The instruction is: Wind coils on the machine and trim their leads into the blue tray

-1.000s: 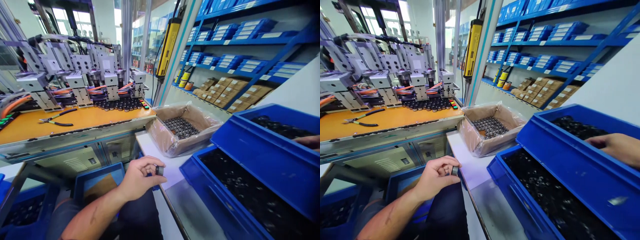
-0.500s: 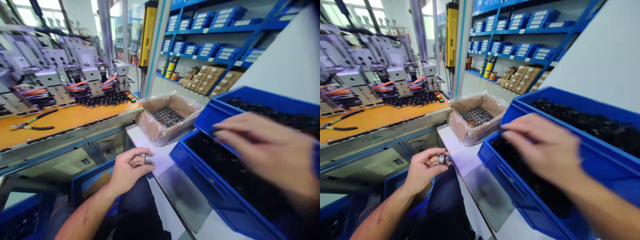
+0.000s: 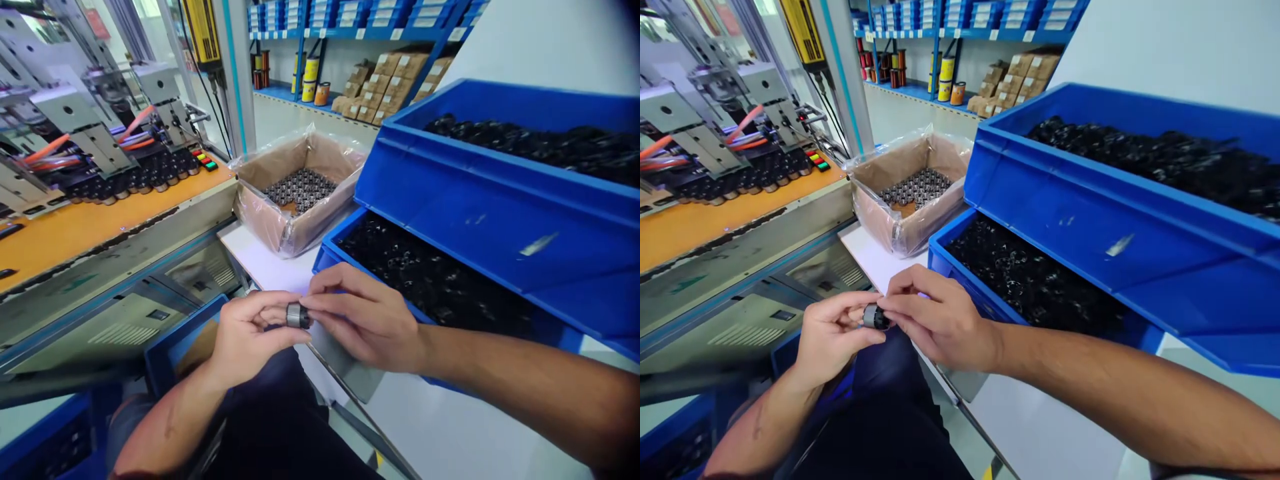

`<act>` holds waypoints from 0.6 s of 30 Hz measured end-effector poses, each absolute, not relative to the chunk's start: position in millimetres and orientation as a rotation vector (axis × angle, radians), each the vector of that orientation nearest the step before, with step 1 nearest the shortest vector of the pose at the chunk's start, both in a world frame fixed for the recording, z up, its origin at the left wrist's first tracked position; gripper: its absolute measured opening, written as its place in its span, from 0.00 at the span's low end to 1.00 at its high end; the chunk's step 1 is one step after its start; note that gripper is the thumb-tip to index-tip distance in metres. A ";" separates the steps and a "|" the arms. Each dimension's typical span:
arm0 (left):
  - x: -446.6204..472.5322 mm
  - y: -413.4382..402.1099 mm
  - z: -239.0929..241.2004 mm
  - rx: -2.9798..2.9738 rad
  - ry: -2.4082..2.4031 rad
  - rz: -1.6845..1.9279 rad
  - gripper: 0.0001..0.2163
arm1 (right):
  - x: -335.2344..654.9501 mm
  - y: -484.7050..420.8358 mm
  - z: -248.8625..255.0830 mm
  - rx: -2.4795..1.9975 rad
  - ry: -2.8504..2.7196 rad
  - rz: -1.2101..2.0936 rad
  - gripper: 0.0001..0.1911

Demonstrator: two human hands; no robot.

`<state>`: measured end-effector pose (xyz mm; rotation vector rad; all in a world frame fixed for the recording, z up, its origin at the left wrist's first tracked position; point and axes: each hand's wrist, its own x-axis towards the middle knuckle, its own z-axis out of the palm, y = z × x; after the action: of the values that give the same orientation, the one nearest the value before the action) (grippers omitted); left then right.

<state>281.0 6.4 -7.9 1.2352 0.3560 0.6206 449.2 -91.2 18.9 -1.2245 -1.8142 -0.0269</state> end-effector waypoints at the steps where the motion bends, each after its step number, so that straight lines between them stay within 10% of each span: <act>1: 282.1 5.8 -8.7 1.217 0.361 0.626 0.20 | 449.8 -91.2 18.4 -1.224 -1.816 -0.026 0.09; 18: 271.2 3.7 -2.3 1.181 0.368 0.675 0.19 | 445.1 -91.8 13.7 -1.150 -1.975 -0.182 0.11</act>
<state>271.2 3.7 -2.3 1.1808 0.3679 0.6752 445.1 -91.8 13.7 -1.1501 -1.9746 -0.1823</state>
